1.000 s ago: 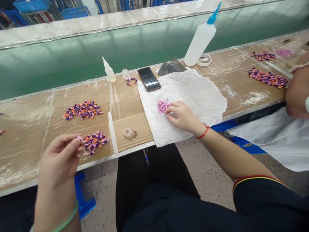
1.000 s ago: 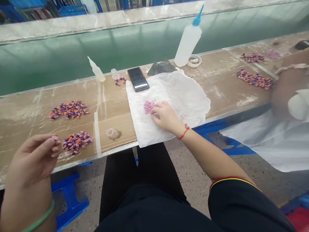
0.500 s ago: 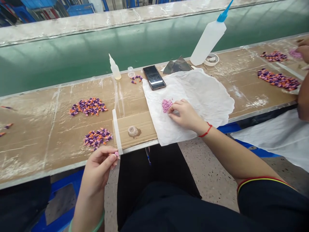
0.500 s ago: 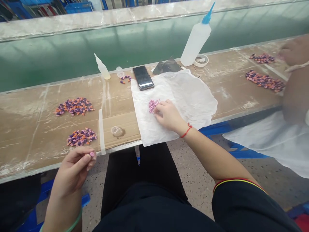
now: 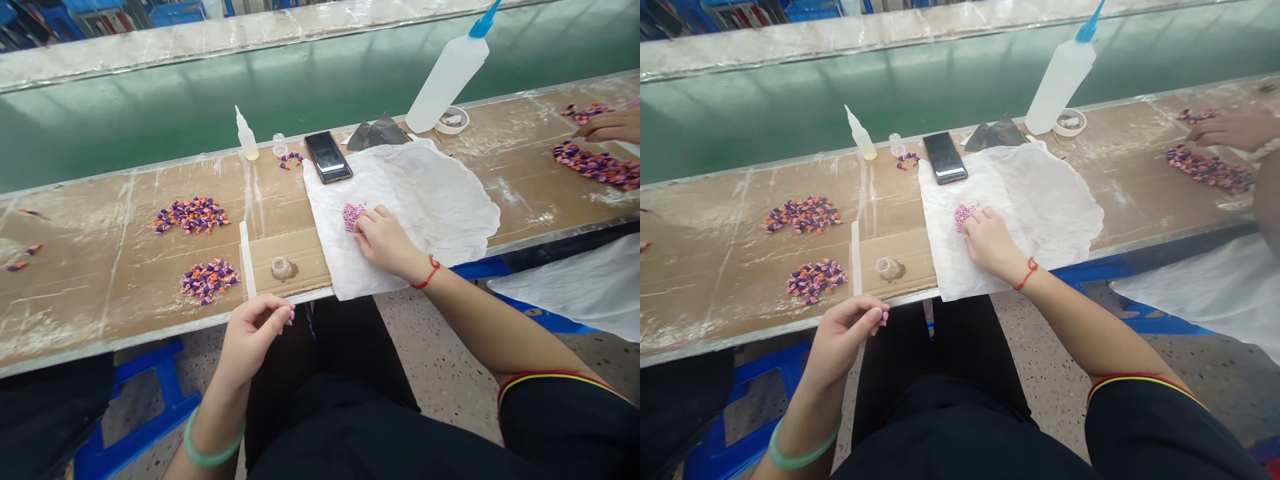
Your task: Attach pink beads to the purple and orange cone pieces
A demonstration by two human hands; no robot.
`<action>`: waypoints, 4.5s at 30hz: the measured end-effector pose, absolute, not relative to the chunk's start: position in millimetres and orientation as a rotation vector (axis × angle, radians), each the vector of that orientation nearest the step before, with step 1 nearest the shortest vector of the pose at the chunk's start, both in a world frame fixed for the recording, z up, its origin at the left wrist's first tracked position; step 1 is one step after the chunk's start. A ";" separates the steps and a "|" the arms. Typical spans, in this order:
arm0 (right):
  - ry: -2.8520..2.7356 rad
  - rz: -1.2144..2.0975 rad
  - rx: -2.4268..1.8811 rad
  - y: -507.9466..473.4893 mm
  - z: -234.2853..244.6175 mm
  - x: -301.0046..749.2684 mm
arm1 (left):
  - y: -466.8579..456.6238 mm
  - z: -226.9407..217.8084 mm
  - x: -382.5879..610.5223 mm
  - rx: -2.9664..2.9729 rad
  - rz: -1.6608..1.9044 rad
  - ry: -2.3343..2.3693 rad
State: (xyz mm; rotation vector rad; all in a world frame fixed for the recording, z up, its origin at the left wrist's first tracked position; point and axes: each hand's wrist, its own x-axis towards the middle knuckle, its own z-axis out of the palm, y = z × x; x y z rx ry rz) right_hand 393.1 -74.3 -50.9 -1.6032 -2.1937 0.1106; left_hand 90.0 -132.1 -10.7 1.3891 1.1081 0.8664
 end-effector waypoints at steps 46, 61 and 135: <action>-2.128 0.535 -1.061 -137.7 28.3 333.3 | -114.3 6.5 144.8 1.620 0.963 0.833; -2.360 0.054 -0.822 -129.8 30.9 335.4 | -112.1 6.4 140.3 1.107 0.655 0.719; -2.372 0.758 -0.817 -69.0 16.5 298.2 | -114.7 -17.8 74.8 1.288 1.168 1.095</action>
